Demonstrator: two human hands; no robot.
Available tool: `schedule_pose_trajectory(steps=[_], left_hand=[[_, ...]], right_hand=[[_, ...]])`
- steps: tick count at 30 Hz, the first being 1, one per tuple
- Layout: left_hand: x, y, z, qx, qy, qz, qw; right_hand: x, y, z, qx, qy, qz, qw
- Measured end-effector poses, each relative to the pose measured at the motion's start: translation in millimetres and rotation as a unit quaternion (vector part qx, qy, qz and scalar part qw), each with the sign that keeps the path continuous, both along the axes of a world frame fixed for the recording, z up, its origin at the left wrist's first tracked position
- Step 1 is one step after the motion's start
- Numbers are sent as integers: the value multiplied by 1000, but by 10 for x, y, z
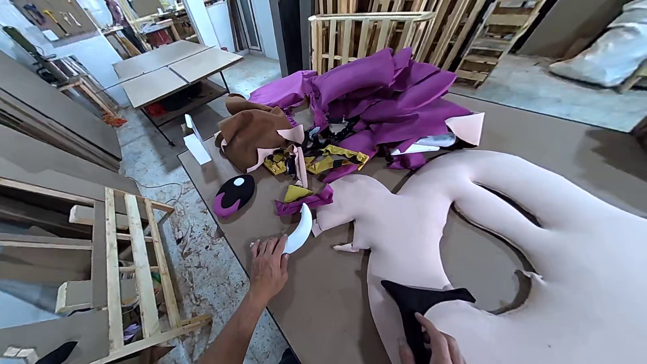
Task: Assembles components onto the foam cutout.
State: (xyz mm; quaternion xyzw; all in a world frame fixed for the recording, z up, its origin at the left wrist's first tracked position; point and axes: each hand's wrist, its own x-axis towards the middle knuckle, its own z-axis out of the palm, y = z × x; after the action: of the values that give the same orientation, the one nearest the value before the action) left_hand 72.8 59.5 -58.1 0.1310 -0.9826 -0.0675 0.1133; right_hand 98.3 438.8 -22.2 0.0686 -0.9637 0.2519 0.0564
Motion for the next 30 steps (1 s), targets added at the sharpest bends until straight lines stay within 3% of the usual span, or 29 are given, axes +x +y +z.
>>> schedule_pose_trajectory(steps=[6, 12, 26, 30], left_hand=[[98, -73, -59, 15, 72, -39, 997], [40, -57, 56, 16, 14, -52, 998], [28, -135, -31, -6, 25, -49, 998], [131, 6, 90, 1, 115, -21, 993]], right_hand=[[40, -91, 116, -7, 17, -4, 1000], [22, -44, 44, -10, 24, -17, 1000], [18, -73, -42, -8, 49, -26, 998], [38, -66, -15, -1, 36, -43, 998]])
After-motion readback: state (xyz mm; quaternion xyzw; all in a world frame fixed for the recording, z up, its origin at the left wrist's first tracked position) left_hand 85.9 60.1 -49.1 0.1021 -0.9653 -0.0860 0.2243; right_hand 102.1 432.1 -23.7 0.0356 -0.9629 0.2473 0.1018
